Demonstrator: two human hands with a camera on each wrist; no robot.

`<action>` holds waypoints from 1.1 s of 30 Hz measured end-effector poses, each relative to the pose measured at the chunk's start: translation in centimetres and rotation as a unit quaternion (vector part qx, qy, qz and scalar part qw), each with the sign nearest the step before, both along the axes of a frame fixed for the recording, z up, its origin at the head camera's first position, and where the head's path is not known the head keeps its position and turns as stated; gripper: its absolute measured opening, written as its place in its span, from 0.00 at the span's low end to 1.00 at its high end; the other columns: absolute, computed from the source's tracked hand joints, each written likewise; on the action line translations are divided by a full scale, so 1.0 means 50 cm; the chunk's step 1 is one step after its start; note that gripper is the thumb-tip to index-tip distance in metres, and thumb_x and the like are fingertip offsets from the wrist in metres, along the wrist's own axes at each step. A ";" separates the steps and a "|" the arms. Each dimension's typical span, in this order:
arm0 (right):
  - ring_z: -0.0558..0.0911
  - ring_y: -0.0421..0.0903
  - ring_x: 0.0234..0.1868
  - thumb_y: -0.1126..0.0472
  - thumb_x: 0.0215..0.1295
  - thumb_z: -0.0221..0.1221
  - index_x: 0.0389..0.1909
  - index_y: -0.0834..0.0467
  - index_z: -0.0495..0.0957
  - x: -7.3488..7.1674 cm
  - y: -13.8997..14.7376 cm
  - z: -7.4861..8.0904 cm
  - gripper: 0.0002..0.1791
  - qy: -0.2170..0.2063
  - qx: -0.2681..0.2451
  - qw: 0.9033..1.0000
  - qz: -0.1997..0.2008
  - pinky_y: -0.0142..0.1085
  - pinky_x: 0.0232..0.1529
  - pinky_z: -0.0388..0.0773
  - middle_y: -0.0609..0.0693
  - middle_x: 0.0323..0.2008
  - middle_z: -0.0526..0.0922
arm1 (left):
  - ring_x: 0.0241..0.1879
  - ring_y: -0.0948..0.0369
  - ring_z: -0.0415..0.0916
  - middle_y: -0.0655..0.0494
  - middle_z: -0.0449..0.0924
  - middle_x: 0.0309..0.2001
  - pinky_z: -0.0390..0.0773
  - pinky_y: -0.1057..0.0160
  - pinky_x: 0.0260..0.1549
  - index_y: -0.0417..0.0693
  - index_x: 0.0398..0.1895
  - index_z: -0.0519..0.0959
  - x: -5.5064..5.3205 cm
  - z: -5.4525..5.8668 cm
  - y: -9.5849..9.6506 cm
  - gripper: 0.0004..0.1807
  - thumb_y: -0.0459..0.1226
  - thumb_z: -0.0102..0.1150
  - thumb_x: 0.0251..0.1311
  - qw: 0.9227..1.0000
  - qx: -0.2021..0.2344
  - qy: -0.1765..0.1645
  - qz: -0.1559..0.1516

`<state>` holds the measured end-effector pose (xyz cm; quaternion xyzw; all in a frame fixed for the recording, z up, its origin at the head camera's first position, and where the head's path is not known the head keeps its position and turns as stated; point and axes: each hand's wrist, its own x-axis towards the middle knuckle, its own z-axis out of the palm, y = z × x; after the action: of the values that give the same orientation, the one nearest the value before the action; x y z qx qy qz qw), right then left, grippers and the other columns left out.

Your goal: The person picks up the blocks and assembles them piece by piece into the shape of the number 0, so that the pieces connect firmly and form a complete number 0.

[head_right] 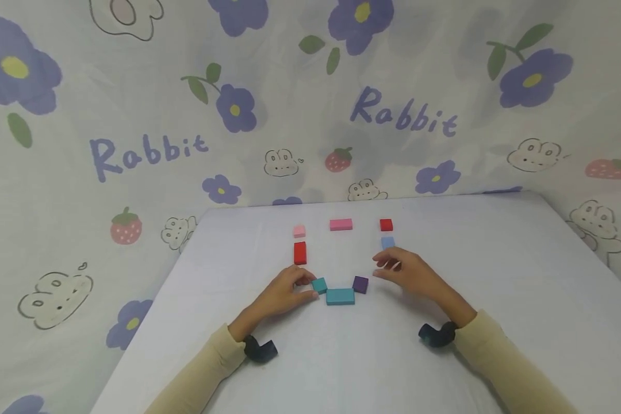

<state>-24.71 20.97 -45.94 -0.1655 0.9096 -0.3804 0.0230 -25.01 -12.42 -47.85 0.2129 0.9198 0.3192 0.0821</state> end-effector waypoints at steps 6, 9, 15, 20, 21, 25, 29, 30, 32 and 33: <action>0.79 0.46 0.45 0.53 0.67 0.64 0.53 0.58 0.80 -0.039 0.050 0.021 0.18 0.013 0.010 1.000 -0.020 0.29 0.47 0.77 0.48 0.41 0.84 | 0.49 0.62 0.72 0.60 0.76 0.45 0.76 0.59 0.50 0.53 0.51 0.80 0.000 0.003 0.000 0.18 0.47 0.68 0.60 1.000 0.003 0.004 0.002; 0.80 0.48 0.46 0.53 0.68 0.63 0.54 0.58 0.80 -0.057 0.070 0.024 0.19 0.011 0.021 0.999 -0.025 0.34 0.49 0.79 0.51 0.44 0.84 | 0.48 0.62 0.72 0.59 0.76 0.45 0.77 0.59 0.50 0.53 0.51 0.81 0.001 0.004 0.000 0.18 0.47 0.68 0.59 1.000 0.004 0.006 0.003; 0.81 0.54 0.52 0.50 0.68 0.63 0.58 0.58 0.78 -0.082 0.098 0.012 0.23 -0.016 0.031 0.999 -0.034 0.50 0.52 0.81 0.57 0.54 0.82 | 0.49 0.62 0.73 0.59 0.76 0.46 0.77 0.59 0.51 0.53 0.52 0.80 0.003 0.001 0.001 0.18 0.47 0.68 0.60 1.000 -0.001 0.003 0.001; 0.78 0.58 0.58 0.49 0.66 0.64 0.63 0.59 0.74 -0.101 0.101 -0.010 0.29 -0.033 0.021 0.999 -0.012 0.55 0.57 0.78 0.59 0.61 0.78 | 0.50 0.61 0.73 0.59 0.76 0.46 0.77 0.58 0.51 0.53 0.51 0.80 0.007 0.001 -0.001 0.18 0.47 0.68 0.60 1.000 0.000 0.001 0.006; 0.77 0.58 0.59 0.49 0.65 0.65 0.64 0.59 0.74 -0.104 0.100 -0.015 0.30 -0.034 0.020 0.999 -0.007 0.55 0.58 0.77 0.60 0.62 0.77 | 0.50 0.61 0.73 0.59 0.76 0.46 0.77 0.58 0.51 0.53 0.51 0.80 0.007 0.001 -0.002 0.18 0.47 0.68 0.60 1.000 -0.001 0.000 0.007; 0.75 0.60 0.61 0.47 0.62 0.68 0.65 0.59 0.72 -0.112 0.096 -0.024 0.35 -0.034 0.028 0.999 0.007 0.58 0.61 0.75 0.60 0.64 0.75 | 0.49 0.62 0.73 0.59 0.77 0.46 0.77 0.58 0.51 0.53 0.51 0.80 0.009 -0.001 -0.003 0.18 0.48 0.67 0.60 1.000 -0.003 -0.001 0.007; 0.74 0.61 0.62 0.45 0.60 0.69 0.67 0.59 0.70 -0.116 0.093 -0.023 0.38 -0.040 0.044 0.998 0.005 0.59 0.61 0.74 0.61 0.65 0.74 | 0.49 0.62 0.72 0.59 0.76 0.46 0.76 0.58 0.51 0.54 0.52 0.80 0.008 -0.001 -0.003 0.18 0.48 0.67 0.61 1.000 -0.002 0.002 0.003; 0.74 0.61 0.62 0.45 0.60 0.69 0.67 0.59 0.70 -0.117 0.092 -0.021 0.38 -0.040 0.047 0.998 0.006 0.59 0.61 0.73 0.61 0.65 0.74 | 0.49 0.62 0.72 0.59 0.76 0.45 0.76 0.58 0.51 0.54 0.52 0.80 0.007 0.000 -0.002 0.18 0.48 0.67 0.61 1.000 -0.002 0.004 0.003; 0.74 0.62 0.63 0.46 0.60 0.69 0.68 0.59 0.69 -0.121 0.091 -0.018 0.39 -0.039 0.053 0.998 0.006 0.60 0.62 0.73 0.61 0.65 0.73 | 0.49 0.62 0.72 0.59 0.76 0.45 0.76 0.58 0.51 0.54 0.52 0.79 0.006 0.002 -0.002 0.18 0.48 0.67 0.61 1.000 -0.002 0.005 0.003; 0.74 0.62 0.63 0.46 0.60 0.69 0.68 0.59 0.69 -0.122 0.091 -0.017 0.39 -0.038 0.056 0.998 0.007 0.60 0.62 0.73 0.61 0.65 0.73 | 0.49 0.62 0.72 0.59 0.76 0.45 0.76 0.58 0.51 0.53 0.52 0.79 0.005 0.003 -0.001 0.18 0.47 0.67 0.60 1.000 -0.001 0.006 0.003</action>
<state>-30.82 25.54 -46.78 -0.1561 0.9265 -0.3351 0.0697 -24.74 -12.49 -47.71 0.2119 0.9214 0.3169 0.0759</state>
